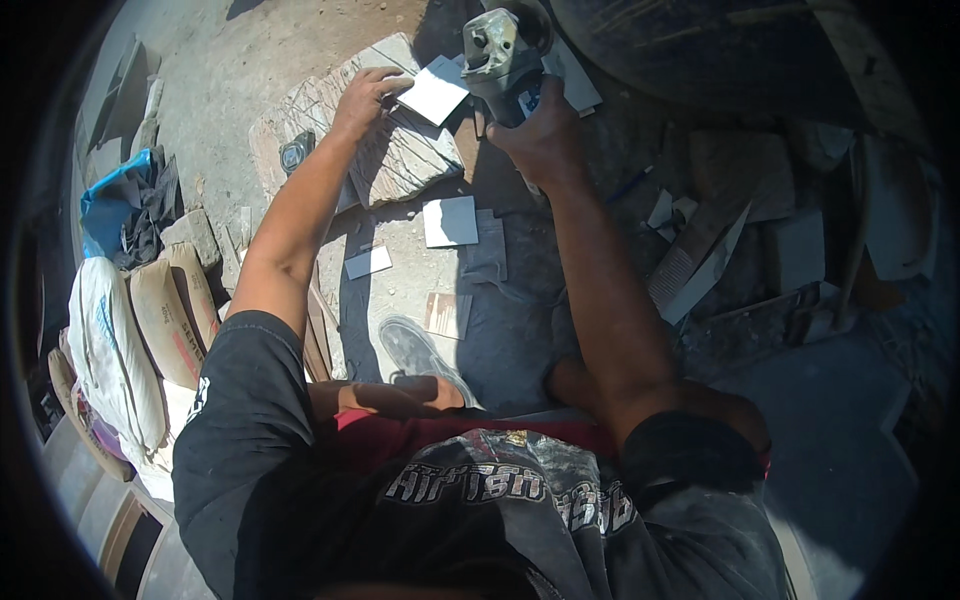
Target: Using an angle grinder to cut small ceramic tiles while held by hand.
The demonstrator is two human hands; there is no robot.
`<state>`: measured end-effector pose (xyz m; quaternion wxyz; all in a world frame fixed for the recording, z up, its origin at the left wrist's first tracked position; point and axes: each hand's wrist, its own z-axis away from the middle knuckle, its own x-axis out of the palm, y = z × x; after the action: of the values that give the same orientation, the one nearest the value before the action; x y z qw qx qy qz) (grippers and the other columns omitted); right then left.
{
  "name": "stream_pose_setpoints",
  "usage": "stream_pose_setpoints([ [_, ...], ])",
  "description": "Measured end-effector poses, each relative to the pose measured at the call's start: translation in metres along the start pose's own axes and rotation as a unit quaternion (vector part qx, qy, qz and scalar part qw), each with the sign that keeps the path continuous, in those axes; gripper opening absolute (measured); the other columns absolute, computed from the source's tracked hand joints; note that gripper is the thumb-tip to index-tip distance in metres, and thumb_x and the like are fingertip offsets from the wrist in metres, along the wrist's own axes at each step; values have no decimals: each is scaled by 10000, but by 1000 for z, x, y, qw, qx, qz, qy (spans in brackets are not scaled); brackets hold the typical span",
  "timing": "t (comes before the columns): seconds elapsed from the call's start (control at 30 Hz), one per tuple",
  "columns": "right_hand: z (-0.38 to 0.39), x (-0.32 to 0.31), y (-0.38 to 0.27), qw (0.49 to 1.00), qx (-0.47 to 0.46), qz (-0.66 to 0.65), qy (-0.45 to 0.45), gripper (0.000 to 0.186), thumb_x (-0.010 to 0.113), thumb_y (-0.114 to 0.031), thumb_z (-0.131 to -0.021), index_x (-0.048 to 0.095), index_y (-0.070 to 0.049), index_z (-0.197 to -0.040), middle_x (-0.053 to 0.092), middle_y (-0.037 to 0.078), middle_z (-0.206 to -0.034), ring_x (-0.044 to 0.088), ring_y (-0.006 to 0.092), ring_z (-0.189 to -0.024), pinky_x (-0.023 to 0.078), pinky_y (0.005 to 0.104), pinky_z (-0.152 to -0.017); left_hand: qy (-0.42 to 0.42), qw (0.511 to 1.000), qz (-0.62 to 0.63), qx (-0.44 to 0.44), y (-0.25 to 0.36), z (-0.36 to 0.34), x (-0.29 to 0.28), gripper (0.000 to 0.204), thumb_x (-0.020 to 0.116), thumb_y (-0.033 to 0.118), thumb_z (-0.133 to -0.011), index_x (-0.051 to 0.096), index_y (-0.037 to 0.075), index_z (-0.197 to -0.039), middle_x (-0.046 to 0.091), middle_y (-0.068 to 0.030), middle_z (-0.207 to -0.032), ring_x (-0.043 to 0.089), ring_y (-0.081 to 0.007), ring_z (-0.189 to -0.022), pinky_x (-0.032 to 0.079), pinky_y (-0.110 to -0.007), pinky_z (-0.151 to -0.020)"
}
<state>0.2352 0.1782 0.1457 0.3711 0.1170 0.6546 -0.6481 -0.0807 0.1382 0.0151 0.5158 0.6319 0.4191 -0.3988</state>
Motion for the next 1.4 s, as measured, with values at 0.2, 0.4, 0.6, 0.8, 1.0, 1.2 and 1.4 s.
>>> stream_pose_setpoints([
  [0.2,-7,-10,6,997,-66,-40,23,708,855,-240,-665,487,7,-1216,677,269,-1071,677,408,-1036,536,446,-897,126,975,177,55,21,-33,-33,319,745,76,-796,699,157,-1101,696,-43,-1204,632,-308,-1102,516,-363,-956],
  [0.4,-17,-37,-34,979,-73,-184,-54,778,853,-188,-640,484,15,-1294,643,191,-1227,625,308,-1134,480,416,-984,185,923,332,-54,44,1,-100,179,608,132,-1013,618,32,-1161,706,-81,-980,623,-129,-909,485,-270,-816],
  [0.6,-6,-38,-66,959,-183,-192,-99,735,831,-126,-647,508,21,-1290,636,127,-1160,608,245,-1073,474,362,-964,238,926,269,-117,50,56,-97,202,641,157,-968,602,75,-1148,698,-143,-918,693,-294,-831,530,-365,-746],
  [0.8,7,-15,-59,939,-59,-273,-198,568,776,-109,-699,560,18,-1209,643,91,-1071,617,188,-961,497,318,-882,226,954,159,-114,54,88,-71,278,674,158,-888,596,87,-1145,662,-151,-1022,642,-391,-944,524,-449,-783],
  [1.0,28,-5,-65,897,43,-364,-245,461,727,-119,-755,563,-22,-1175,600,20,-937,587,113,-825,485,275,-761,223,956,144,-127,53,105,-43,257,651,144,-893,600,97,-1140,672,-154,-1044,646,-386,-961,532,-456,-799],
  [1.2,50,6,-70,912,72,-320,-246,444,749,-104,-791,575,-11,-1189,611,32,-994,601,115,-880,490,276,-799,160,962,172,-137,46,112,-28,368,591,9,-831,623,113,-1182,685,-148,-1109,649,-385,-1022,537,-440,-857],
  [1.4,55,13,-66,924,82,-257,-272,447,733,-101,-765,586,14,-1171,630,39,-958,593,109,-877,483,275,-796,151,951,225,-148,52,116,-27,462,654,-21,-794,642,141,-1226,696,-138,-1147,659,-367,-1056,537,-405,-866],
])
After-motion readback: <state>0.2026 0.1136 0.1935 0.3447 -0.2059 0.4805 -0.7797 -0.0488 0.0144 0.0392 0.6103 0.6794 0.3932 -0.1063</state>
